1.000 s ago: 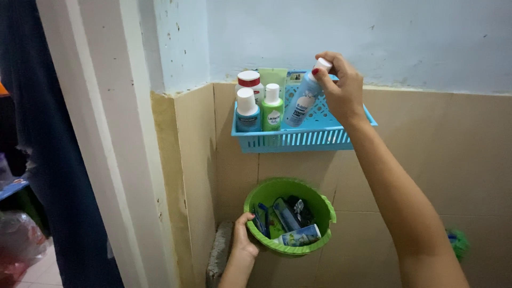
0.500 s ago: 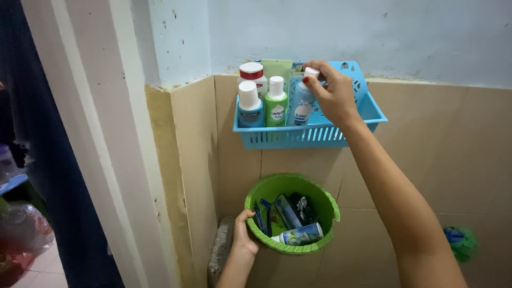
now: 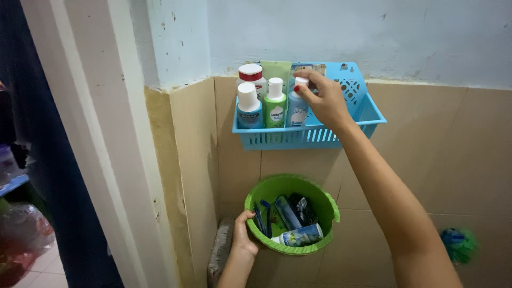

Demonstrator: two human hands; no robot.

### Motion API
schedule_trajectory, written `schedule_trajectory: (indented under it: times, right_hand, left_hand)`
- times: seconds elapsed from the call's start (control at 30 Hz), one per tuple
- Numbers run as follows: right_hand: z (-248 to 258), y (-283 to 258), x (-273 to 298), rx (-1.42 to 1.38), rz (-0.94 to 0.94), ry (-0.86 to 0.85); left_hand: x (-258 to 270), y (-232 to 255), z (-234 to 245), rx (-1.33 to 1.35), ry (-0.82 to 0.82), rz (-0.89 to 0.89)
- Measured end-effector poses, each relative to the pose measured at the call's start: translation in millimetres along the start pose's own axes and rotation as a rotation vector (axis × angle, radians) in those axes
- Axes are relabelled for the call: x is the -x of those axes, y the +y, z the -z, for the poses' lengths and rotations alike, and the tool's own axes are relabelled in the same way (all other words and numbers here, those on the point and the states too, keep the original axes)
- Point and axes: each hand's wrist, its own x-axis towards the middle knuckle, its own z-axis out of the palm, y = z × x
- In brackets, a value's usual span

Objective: Organize various toiletry items from a green basket into a blue wall-mounted rack.

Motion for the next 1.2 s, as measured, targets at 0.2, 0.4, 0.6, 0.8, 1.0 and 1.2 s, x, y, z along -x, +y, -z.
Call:
schedule_trajectory:
  times: [0.2, 0.4, 0.6, 0.8, 1.0, 1.2]
  right_hand:
    - [-3, 2, 2, -0.004, -0.071, -0.049]
    - [-6, 10, 4, -0.114, -0.034, -0.039]
    - [-4, 6, 4, -0.048, -0.071, -0.050]
    - [2, 4, 7, -0.087, 0.012, -0.043]
    - [8, -9, 9, -0.013, -0.064, -0.061]
    - [14, -15, 13, -0.089, -0.039, -0.037]
  left_hand:
    - [-13, -5, 12, 0.007, -0.054, 0.014]
    - [1, -2, 2, -0.007, -0.006, 0.011]
    - [-2, -5, 5, -0.002, 0.030, -0.003]
    - [-13, -5, 13, 0.077, -0.098, 0.057]
    - [2, -2, 0, -0.053, 0.087, 0.000]
    - [4, -3, 1, 0.023, -0.024, 0.020]
